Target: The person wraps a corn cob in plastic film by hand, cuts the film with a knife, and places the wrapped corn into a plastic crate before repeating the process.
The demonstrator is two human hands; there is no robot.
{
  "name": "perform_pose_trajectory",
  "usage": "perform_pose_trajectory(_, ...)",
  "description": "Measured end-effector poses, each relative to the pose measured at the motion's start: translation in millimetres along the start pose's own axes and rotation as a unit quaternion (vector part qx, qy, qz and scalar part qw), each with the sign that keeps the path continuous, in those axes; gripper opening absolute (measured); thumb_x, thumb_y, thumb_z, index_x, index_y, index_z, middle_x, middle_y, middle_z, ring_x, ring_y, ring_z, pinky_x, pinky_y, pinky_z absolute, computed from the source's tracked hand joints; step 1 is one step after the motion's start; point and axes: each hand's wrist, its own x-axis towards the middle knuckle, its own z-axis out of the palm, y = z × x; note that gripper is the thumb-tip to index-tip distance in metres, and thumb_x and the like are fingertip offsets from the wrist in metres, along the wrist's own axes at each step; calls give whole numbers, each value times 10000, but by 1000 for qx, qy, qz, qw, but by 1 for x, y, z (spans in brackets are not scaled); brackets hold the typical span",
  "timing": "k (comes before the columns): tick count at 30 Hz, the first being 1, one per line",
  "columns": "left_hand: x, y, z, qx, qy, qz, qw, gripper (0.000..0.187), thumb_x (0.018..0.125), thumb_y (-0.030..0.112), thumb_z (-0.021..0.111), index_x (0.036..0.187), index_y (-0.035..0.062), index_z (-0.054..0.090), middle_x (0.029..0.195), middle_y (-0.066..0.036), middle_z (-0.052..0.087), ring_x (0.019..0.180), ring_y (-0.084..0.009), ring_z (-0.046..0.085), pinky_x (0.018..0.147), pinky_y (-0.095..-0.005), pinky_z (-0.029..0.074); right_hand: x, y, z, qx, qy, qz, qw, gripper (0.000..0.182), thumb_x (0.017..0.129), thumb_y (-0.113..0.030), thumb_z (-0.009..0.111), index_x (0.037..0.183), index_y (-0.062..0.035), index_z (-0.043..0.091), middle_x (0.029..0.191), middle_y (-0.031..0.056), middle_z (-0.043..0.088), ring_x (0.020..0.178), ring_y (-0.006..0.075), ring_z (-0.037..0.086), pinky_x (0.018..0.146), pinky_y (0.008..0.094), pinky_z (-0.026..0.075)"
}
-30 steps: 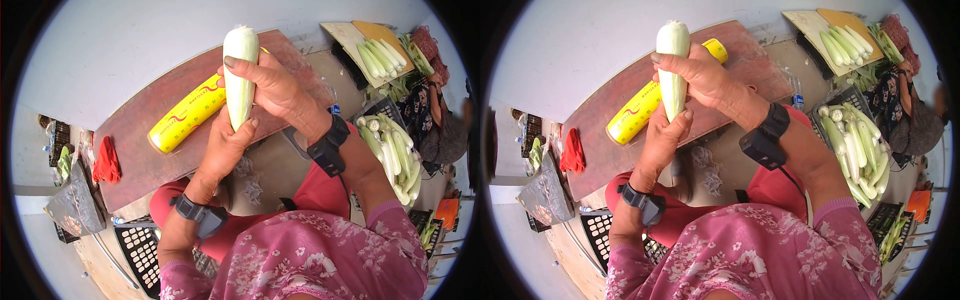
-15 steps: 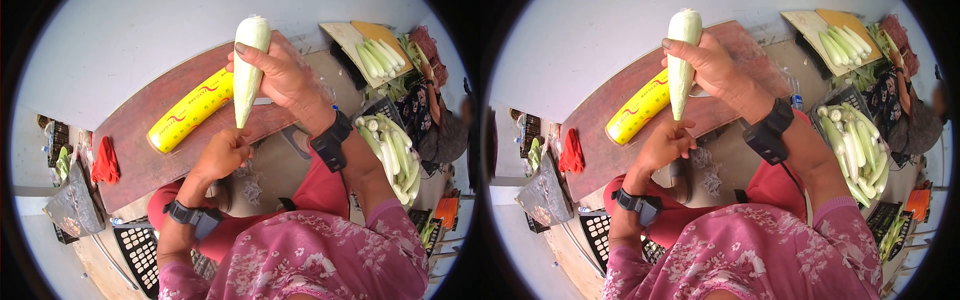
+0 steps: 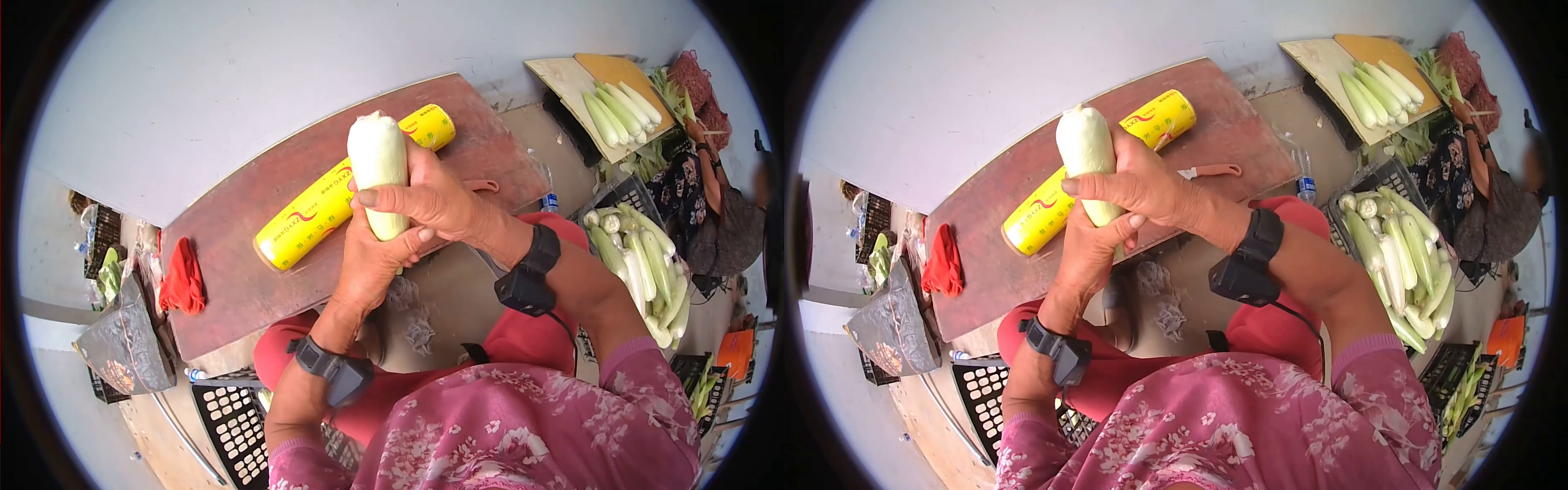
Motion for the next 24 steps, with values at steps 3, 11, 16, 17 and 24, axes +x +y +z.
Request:
perform_pose_trajectory(3, -1, -5, -6, 59, 23, -6, 998, 555, 751, 151, 790, 1194, 17, 483, 936, -56, 613, 786, -103, 585, 651, -245, 508, 1, 1, -1, -40, -16, -5, 999, 689, 774, -225, 782, 1303, -24, 389, 1048, 38, 516, 984, 115, 514, 858, 268, 455)
perform_pose_trajectory(11, -2, -7, -3, 194, 127, 136, 963, 319, 786, 120, 738, 1031, 17, 562, 854, -19, 605, 702, -76, 545, 610, -232, 466, -1, -8, 1, -7, -33, -63, 997, 932, 691, -537, 796, 1313, 13, 373, 1132, 82, 497, 1069, 169, 495, 934, 300, 437)
perform_pose_trajectory(16, 0, -10, -3, 251, 140, 183, 940, 354, 783, 100, 723, 1076, 8, 547, 904, -20, 607, 798, -93, 559, 715, -259, 487, -3, -9, -6, 26, -2, -49, 998, 1000, 705, -547, 769, 1381, 10, 286, 1233, 133, 513, 1159, 192, 499, 1003, 345, 412)
perform_pose_trajectory(17, -1, -10, -2, 261, 142, 180, 938, 364, 781, 95, 720, 1086, 6, 544, 919, -21, 606, 824, -98, 560, 742, -266, 487, -4, -9, -6, 15, 8, -52, 998, 961, 729, -523, 766, 1374, 12, 297, 1225, 134, 519, 1152, 192, 503, 999, 345, 415)
perform_pose_trajectory(24, 0, -6, -2, 235, 112, 144, 955, 441, 727, 86, 729, 1118, -3, 547, 972, -93, 628, 868, -169, 586, 796, -304, 483, -2, -17, -7, -118, 31, -40, 992, 766, 786, -469, 745, 1267, 27, 413, 1095, 104, 550, 1013, 165, 542, 870, 294, 475)
